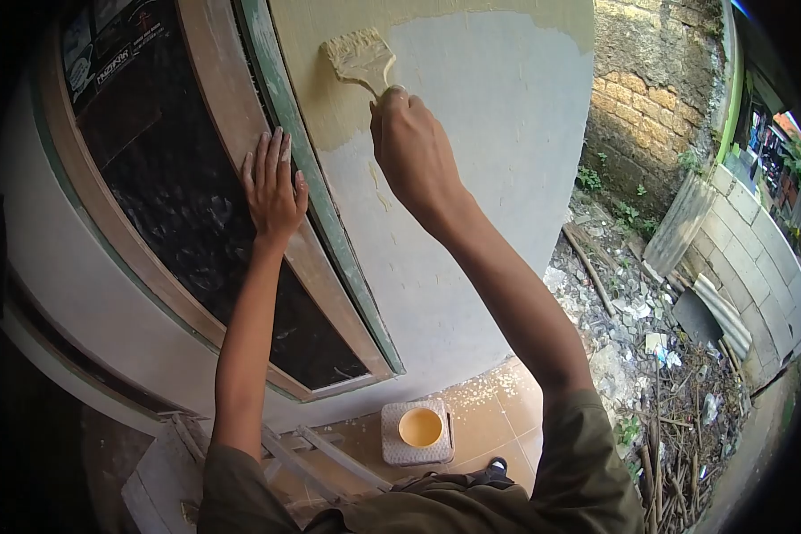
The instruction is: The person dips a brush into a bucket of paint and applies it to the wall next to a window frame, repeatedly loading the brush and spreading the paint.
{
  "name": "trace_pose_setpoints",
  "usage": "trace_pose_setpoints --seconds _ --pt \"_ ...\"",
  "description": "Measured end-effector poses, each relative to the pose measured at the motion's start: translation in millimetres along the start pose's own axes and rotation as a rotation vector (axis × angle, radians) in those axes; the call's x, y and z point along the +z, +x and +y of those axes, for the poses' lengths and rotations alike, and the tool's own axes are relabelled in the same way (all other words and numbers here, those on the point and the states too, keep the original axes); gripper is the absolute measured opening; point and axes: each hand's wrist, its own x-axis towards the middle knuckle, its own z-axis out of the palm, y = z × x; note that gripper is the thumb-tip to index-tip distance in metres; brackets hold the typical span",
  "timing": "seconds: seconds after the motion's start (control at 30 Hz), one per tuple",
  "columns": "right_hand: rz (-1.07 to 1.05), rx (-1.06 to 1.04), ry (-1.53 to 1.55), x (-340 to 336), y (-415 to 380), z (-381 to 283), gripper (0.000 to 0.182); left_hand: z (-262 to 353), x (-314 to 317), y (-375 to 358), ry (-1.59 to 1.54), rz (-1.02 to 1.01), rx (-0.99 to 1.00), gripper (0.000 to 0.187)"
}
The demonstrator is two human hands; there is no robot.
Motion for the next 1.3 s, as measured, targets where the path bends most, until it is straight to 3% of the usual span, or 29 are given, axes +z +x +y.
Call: trace_pose_setpoints --seconds 0.3,0.67,1.0,1.1,1.13,1.27,1.3 --pt "-0.189 0.099 -0.014 0.1 -100.8 4.8 0.024 0.7 -1.7 0.7 -0.002 -0.006 -0.006 0.051" --pt "0.006 0.032 -0.030 -8.2 -27.3 23.1 0.024 -0.3 0.0 0.3 0.014 0.008 0.006 0.050" --pt "-0.147 0.146 0.040 -8.9 -176.4 21.4 0.020 5.6 -8.2 -8.4 -0.064 -0.002 0.000 0.047" --pt "-0.273 0.444 0.163 -10.5 -248.0 17.7 0.013 24.1 -18.3 -52.7 -0.430 0.237 -0.158 0.035" --pt "-0.356 0.545 0.170 -8.3 -276.2 18.6 0.011 44.3 -28.7 -77.7 -0.520 0.278 -0.300 0.032" --pt "-0.624 0.714 0.208 13.0 -412.9 35.5 0.012 126.9 -45.1 -245.7 -0.664 0.128 -0.882 0.027" --pt "-0.711 0.759 0.186 18.6 -444.8 38.9 0.014 150.3 -50.9 -294.4 -0.639 -0.038 -0.989 0.026"
